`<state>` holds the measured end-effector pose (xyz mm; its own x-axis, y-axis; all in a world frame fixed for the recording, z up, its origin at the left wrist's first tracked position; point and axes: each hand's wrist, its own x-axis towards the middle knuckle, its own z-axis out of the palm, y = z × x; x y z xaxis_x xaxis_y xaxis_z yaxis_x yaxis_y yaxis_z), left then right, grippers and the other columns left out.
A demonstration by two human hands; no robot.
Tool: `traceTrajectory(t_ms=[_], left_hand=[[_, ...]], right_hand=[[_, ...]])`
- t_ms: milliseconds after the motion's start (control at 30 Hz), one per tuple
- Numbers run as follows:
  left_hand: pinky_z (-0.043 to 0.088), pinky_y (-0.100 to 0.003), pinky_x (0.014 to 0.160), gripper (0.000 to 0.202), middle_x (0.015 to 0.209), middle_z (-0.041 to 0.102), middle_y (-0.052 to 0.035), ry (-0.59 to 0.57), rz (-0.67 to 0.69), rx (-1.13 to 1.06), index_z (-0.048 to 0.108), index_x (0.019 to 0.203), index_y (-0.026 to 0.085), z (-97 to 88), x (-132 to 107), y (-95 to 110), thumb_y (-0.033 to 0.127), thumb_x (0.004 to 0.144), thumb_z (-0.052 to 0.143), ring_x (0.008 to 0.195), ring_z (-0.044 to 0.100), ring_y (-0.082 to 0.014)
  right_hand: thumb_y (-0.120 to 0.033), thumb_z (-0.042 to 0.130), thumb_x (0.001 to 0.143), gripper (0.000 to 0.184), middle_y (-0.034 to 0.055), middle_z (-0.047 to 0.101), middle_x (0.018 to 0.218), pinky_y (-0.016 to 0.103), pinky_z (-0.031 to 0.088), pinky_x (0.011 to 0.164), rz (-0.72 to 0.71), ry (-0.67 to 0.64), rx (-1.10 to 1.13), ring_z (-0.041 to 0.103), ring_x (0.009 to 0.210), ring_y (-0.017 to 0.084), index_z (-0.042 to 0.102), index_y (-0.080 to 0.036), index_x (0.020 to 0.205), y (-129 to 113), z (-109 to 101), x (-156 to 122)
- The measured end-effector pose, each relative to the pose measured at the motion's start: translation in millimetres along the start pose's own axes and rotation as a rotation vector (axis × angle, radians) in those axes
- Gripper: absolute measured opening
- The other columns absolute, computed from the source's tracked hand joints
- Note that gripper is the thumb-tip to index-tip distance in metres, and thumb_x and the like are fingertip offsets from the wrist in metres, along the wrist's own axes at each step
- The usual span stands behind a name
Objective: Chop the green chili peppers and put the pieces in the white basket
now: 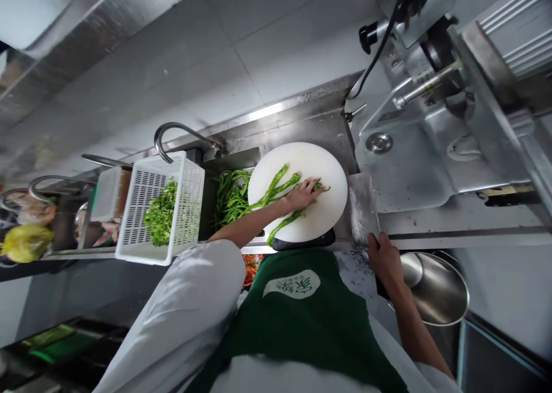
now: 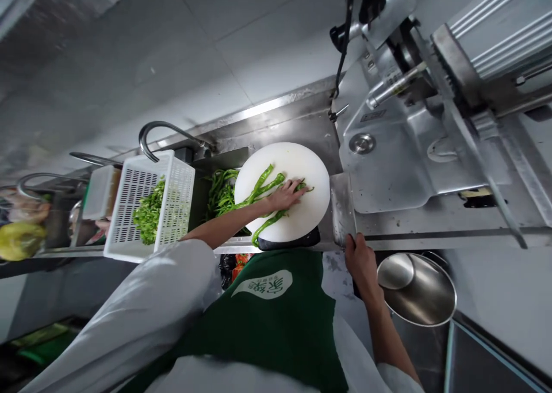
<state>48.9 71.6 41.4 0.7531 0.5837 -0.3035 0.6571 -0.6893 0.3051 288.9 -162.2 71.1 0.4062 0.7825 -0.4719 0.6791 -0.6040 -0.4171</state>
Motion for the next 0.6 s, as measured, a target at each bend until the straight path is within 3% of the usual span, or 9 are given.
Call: traceTrajectory(t_ms=[100, 200, 267, 400, 500, 600], left_hand=[[0.043, -0.056, 0.114, 0.044, 0.156, 0.048, -0.0154, 0.009, -0.073, -0.125, 0.057, 0.149, 0.022, -5.8, 17, -6, 0.028, 0.106, 0.052, 0.139, 0.045, -0.0368], [0.046, -0.05, 0.112, 0.042, 0.142, 0.056, -0.0144, 0.046, -0.172, -0.312, 0.063, 0.142, 0.02, -9.9, 34, -11, 0.028, 0.101, 0.063, 0.125, 0.056, -0.0322], [0.049, -0.044, 0.109, 0.039, 0.126, 0.063, -0.0116, 0.129, -0.228, -0.503, 0.07, 0.132, 0.019, -13.6, 43, -16, 0.024, 0.093, 0.073, 0.107, 0.063, -0.0264], [0.056, -0.035, 0.081, 0.035, 0.081, 0.064, -0.0009, 0.307, -0.392, -1.039, 0.075, 0.117, 0.017, -29.7, 53, -24, 0.014, 0.083, 0.079, 0.068, 0.058, -0.0144], [0.051, -0.027, 0.059, 0.044, 0.077, 0.064, 0.0015, 0.441, -0.454, -1.401, 0.067, 0.127, 0.017, -49.6, 38, -27, 0.018, 0.084, 0.076, 0.056, 0.053, -0.0098], [0.047, -0.021, 0.052, 0.054, 0.09, 0.069, -0.0008, 0.652, -0.43, -1.731, 0.061, 0.131, 0.022, -63.9, -21, -30, 0.024, 0.081, 0.08, 0.06, 0.062, -0.0103]], right_hand=[[-0.036, 0.045, 0.108, 0.03, 0.0057, 0.062, 0.073, 0.029, 0.028, 0.064, -0.065, -0.005, 0.001, 0.052, 0.065, 0.019, 0.066, -0.016, 0.108, -2, -1, 16], [-0.037, 0.043, 0.107, 0.032, 0.0065, 0.062, 0.07, 0.03, 0.03, 0.064, -0.118, -0.006, -0.037, 0.055, 0.067, 0.022, 0.067, -0.015, 0.107, -6, -4, 30], [-0.038, 0.043, 0.107, 0.033, 0.0071, 0.063, 0.07, 0.031, 0.031, 0.064, -0.14, -0.001, -0.07, 0.056, 0.067, 0.023, 0.067, -0.015, 0.107, -9, -7, 38], [-0.038, 0.044, 0.107, 0.033, 0.0074, 0.064, 0.072, 0.031, 0.03, 0.063, -0.175, -0.021, -0.099, 0.055, 0.066, 0.023, 0.068, -0.016, 0.107, -14, -15, 50], [-0.038, 0.042, 0.108, 0.034, 0.0063, 0.063, 0.073, 0.03, 0.029, 0.062, -0.174, -0.047, -0.113, 0.053, 0.065, 0.021, 0.068, -0.016, 0.106, -22, -21, 57], [-0.035, 0.043, 0.107, 0.032, 0.0064, 0.064, 0.075, 0.03, 0.03, 0.063, -0.219, -0.079, -0.169, 0.054, 0.067, 0.02, 0.068, -0.016, 0.104, -33, -27, 61]])
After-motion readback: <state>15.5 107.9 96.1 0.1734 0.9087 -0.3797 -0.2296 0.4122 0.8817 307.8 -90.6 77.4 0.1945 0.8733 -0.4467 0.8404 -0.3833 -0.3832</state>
